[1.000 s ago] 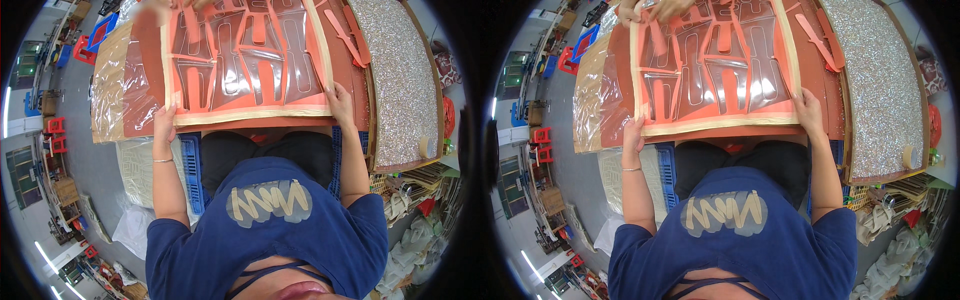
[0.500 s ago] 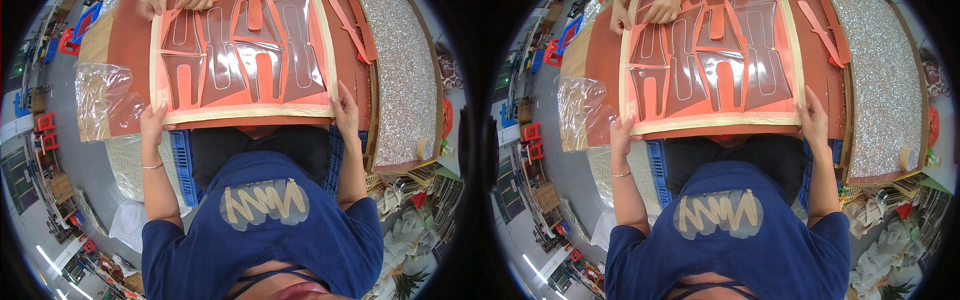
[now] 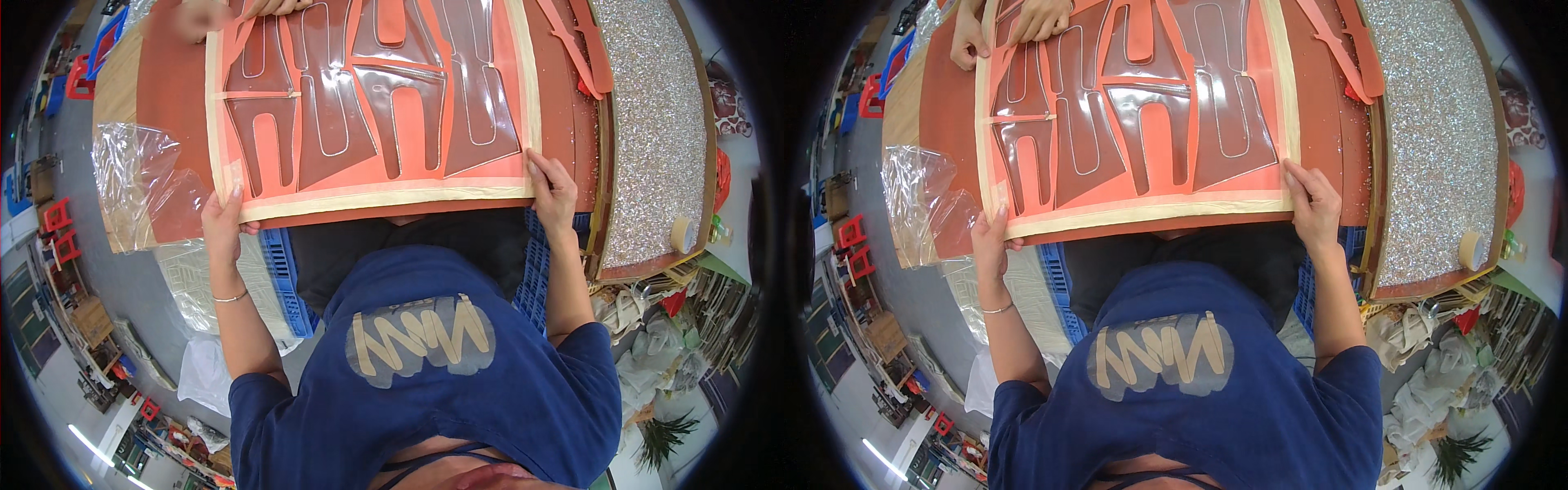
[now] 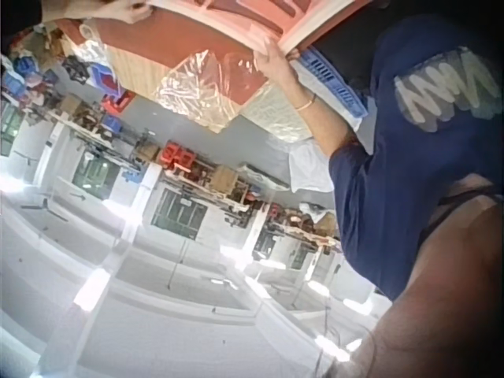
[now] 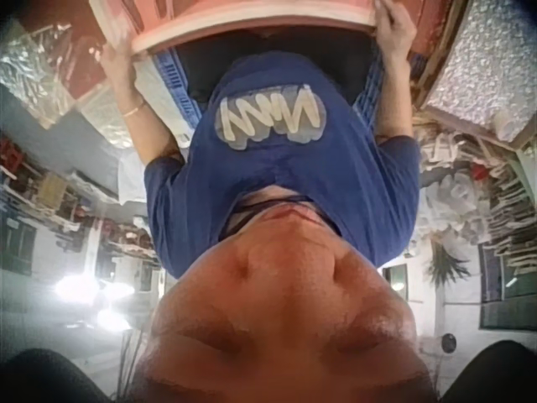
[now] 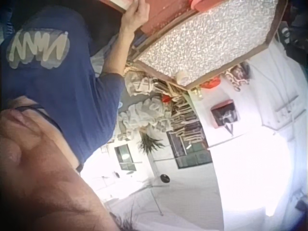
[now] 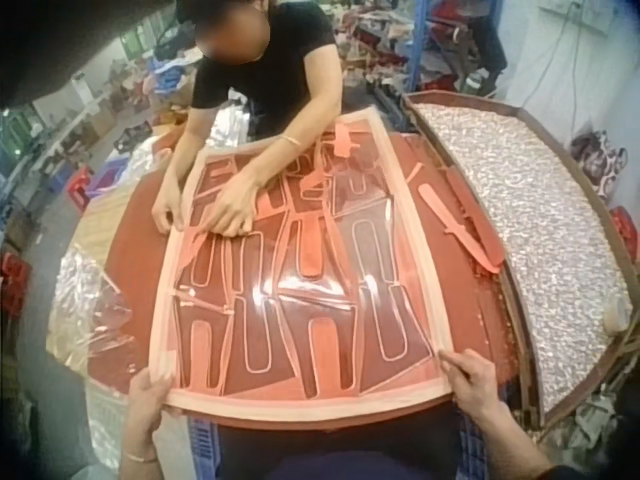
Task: Manually assemble and align shoe upper components with clear adhesive sheets and frames in a factory setting.
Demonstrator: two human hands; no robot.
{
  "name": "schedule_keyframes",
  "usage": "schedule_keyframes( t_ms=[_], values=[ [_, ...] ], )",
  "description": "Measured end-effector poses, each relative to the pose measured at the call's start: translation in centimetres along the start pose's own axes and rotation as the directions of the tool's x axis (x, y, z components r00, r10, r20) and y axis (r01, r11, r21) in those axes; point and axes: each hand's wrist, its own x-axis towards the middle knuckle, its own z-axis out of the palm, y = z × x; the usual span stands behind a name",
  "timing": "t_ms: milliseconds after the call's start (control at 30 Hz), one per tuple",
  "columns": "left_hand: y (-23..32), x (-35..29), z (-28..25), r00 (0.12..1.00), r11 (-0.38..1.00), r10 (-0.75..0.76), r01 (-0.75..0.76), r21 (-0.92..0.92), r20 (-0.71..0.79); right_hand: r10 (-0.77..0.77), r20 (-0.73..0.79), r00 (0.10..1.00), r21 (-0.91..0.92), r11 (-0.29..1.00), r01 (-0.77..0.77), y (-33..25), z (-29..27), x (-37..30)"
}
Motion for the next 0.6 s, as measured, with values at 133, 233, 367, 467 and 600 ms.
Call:
schedule_keyframes(
  t_ms=[133,233,367,467,600],
  values=[
    [-0.04,0.16,0.07,1.000,1.000,0.009,-0.009,-0.009,-0.006,-0.147,-0.042,0.988,-0.114,0.983,0.141,-0.15,0.24,0.19],
    [-0.09,0.29,-0.02,1.000,1.000,0.009,-0.010,-0.014,-0.019,-0.244,-0.152,0.958,-0.062,0.970,0.237,0.11,0.82,0.13],
    [-0.20,0.46,-0.15,1.000,0.999,0.002,-0.003,-0.035,-0.018,-0.196,-0.091,0.976,-0.111,0.976,0.186,-0.35,0.63,0.07],
    [-0.37,0.45,-0.28,1.000,0.998,0.002,-0.003,-0.057,-0.023,-0.162,-0.057,0.985,-0.123,0.980,0.155,-0.45,0.65,0.30],
    [-0.58,0.57,-0.45,1.000,0.997,0.011,-0.011,-0.071,-0.005,-0.173,-0.052,0.984,-0.148,0.975,0.164,-0.47,0.68,0.30]
  ],
)
